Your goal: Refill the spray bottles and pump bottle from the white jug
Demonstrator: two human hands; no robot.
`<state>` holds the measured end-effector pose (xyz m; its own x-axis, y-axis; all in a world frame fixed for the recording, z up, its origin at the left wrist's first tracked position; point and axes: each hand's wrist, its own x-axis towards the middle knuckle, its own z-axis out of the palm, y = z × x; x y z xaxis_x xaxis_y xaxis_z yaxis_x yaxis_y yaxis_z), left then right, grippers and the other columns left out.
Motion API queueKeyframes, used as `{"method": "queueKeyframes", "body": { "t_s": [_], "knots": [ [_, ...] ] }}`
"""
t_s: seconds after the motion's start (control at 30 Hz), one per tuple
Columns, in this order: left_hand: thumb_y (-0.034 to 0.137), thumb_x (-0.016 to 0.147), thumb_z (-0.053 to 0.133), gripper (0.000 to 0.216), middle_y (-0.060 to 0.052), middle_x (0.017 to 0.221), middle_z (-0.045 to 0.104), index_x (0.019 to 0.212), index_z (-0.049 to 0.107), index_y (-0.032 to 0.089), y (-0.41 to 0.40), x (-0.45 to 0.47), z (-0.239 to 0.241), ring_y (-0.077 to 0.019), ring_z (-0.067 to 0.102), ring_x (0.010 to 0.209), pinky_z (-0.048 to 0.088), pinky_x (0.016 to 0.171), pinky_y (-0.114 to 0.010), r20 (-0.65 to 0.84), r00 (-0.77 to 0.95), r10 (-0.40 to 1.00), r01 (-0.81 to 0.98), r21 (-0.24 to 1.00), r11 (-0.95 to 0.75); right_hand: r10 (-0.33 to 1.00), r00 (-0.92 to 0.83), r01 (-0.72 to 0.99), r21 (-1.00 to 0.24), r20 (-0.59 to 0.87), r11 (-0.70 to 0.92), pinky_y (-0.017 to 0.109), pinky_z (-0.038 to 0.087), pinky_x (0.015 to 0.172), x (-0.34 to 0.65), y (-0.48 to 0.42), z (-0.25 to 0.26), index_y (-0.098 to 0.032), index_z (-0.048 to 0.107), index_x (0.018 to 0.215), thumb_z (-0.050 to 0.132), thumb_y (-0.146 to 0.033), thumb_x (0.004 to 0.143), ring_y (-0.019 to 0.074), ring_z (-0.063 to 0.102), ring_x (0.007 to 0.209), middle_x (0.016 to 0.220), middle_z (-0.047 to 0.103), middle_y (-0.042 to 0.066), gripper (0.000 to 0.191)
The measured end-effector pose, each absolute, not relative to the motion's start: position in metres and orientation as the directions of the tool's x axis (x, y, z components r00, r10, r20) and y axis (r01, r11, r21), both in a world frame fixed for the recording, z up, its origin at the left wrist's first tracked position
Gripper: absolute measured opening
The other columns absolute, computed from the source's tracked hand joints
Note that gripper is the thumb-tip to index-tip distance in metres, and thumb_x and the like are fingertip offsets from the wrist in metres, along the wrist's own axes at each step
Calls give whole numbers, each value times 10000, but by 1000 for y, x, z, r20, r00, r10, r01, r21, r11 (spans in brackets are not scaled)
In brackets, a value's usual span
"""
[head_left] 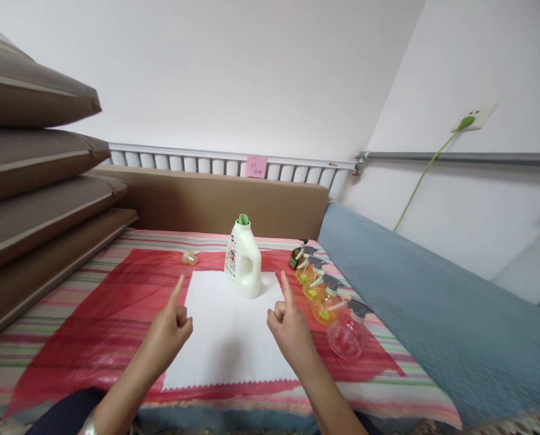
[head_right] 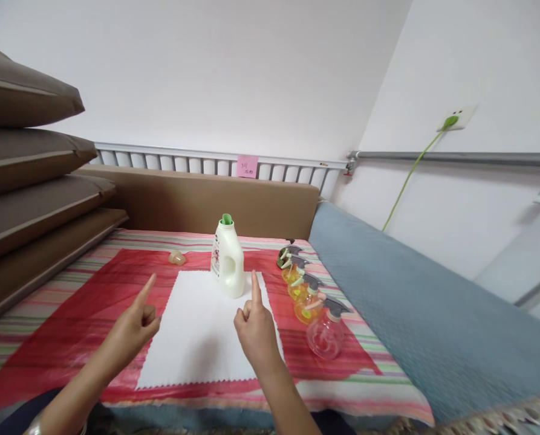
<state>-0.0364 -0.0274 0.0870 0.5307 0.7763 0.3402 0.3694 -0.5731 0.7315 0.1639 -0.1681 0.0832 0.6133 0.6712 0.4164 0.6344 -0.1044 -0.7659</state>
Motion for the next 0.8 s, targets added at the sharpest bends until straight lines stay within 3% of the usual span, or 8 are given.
{"method": "queueKeyframes", "body": {
  "t_s": [0.1, 0.17, 0.3, 0.4, 0.57, 0.67, 0.8],
  "knots": [
    [175, 735, 447, 784, 124, 472, 306, 1434, 96, 108, -29, -31, 77, -106, 343, 441, 272, 488, -213, 321, 538, 779, 332, 768, -547, 669, 628, 621, -774, 398, -122, 223, 308, 499, 167, -169, 79, -135, 145, 1436, 445, -170, 753, 117, 364, 453, 497, 281, -115, 747],
    [230, 754, 479, 757, 107, 509, 397, 1426, 147, 125, -31, -25, 66, -113, 408, 473, 337, 518, -228, 306, 552, 775, 257, 822, -508, 666, 637, 605, -787, 388, -120, 224, 316, 514, 171, -171, 73, -134, 167, 1431, 453, -194, 773, 116, 362, 462, 506, 283, -115, 719],
    [381, 729, 573, 671, -65, 900, 638, 1332, 372, 164, -35, -4, 47, -181, 594, 765, 455, 667, -304, 217, 576, 788, 186, 904, -385, 699, 631, 546, -832, 336, -93, 226, 325, 518, 189, -177, 47, -142, 334, 1370, 463, -269, 805, 113, 369, 477, 511, 304, -108, 593],
    [408, 700, 623, 611, -145, 1193, 572, 1248, 477, 180, -36, 24, 50, -252, 557, 1043, 459, 776, -344, 141, 602, 786, 204, 925, -322, 765, 602, 435, -897, 230, -73, 225, 351, 501, 203, -180, 16, -152, 513, 1239, 468, -300, 796, 110, 399, 472, 497, 353, -98, 469],
    [392, 695, 663, 628, -189, 1392, 385, 1244, 473, 153, -33, 95, 80, -306, 388, 1245, 451, 810, -343, -33, 607, 794, 163, 983, -85, 798, 596, 219, -974, 92, -52, 218, 346, 435, 217, -183, -30, -143, 616, 1103, 494, -338, 752, 103, 402, 413, 458, 373, -96, 420],
    [381, 710, 656, 652, -199, 1411, 344, 1271, 417, 149, -29, 141, 87, -305, 404, 1225, 451, 782, -344, -145, 578, 803, 142, 987, 75, 781, 624, 126, -991, 43, -45, 203, 289, 377, 222, -181, -42, -148, 646, 1046, 507, -367, 735, 93, 358, 376, 441, 369, -92, 404],
    [367, 719, 643, 585, -158, 1300, 476, 1228, 422, 183, -20, 189, 78, -272, 487, 1125, 438, 775, -348, -142, 532, 835, 136, 987, 82, 790, 612, 96, -995, 40, -23, 206, 292, 389, 227, -174, -42, -164, 652, 1028, 506, -336, 751, 93, 358, 395, 461, 385, -81, 358]
  ]
}}
